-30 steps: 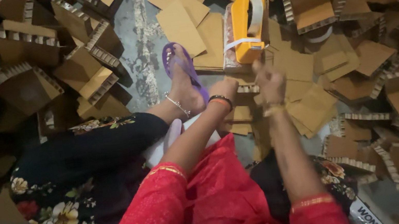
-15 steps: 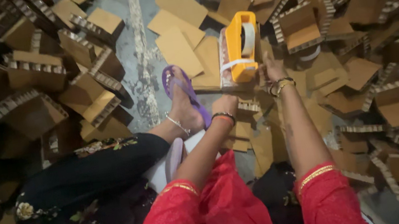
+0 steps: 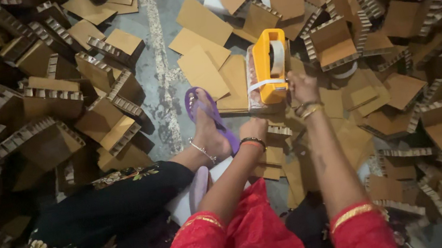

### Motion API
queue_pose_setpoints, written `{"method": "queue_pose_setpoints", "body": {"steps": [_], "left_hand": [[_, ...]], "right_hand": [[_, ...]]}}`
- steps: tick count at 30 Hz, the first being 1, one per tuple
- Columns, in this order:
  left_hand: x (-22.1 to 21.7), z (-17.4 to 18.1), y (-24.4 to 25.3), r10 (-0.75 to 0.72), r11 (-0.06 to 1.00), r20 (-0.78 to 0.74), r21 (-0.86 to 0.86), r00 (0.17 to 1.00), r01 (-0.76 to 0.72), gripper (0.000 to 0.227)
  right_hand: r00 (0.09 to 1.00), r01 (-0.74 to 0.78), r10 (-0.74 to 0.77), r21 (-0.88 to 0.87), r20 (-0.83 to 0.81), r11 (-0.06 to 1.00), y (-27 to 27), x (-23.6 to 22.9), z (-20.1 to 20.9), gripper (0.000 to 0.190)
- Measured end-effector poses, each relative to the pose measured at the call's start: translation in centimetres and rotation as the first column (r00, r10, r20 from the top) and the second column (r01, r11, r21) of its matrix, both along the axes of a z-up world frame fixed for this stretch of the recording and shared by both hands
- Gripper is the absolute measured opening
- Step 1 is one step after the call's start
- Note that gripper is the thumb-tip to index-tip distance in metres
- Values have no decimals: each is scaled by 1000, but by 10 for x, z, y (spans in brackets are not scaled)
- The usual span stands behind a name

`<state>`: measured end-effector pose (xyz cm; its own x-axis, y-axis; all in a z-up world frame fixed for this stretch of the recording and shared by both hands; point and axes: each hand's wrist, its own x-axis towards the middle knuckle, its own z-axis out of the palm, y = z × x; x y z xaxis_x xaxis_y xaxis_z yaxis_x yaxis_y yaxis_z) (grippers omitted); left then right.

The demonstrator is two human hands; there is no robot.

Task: The person sits on the floor and assembles small cardboard boxes by folding the flaps and securing them with adhesive tape. They repeatedly pick up flat cardboard pieces, fold them into box shapes, and use a yellow tape dispenser to seal the edges.

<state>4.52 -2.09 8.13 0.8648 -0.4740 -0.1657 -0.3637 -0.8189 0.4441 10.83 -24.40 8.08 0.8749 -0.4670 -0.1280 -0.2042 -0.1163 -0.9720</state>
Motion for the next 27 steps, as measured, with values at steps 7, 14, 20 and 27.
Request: {"method": "queue_pose_setpoints", "body": {"steps": [7, 14, 20, 27], "left_hand": [[2, 1, 0, 14, 1000, 4, 10, 1000, -14, 20], [11, -18, -11, 61, 998, -75, -16, 995, -62, 23], [36, -35, -27, 87, 996, -128, -7, 988, -89, 26], [27, -25, -18, 18, 999, -85, 48, 996, -14, 26]], "right_hand": [[911, 351, -377, 164, 167, 922, 104, -60, 62, 33], [897, 393, -280, -329, 341, 859, 139, -163, 35, 32], [954, 301, -291, -212, 78, 930, 138, -204, -33, 30], [957, 148, -224, -351, -185, 924, 127, -169, 1, 41]]}}
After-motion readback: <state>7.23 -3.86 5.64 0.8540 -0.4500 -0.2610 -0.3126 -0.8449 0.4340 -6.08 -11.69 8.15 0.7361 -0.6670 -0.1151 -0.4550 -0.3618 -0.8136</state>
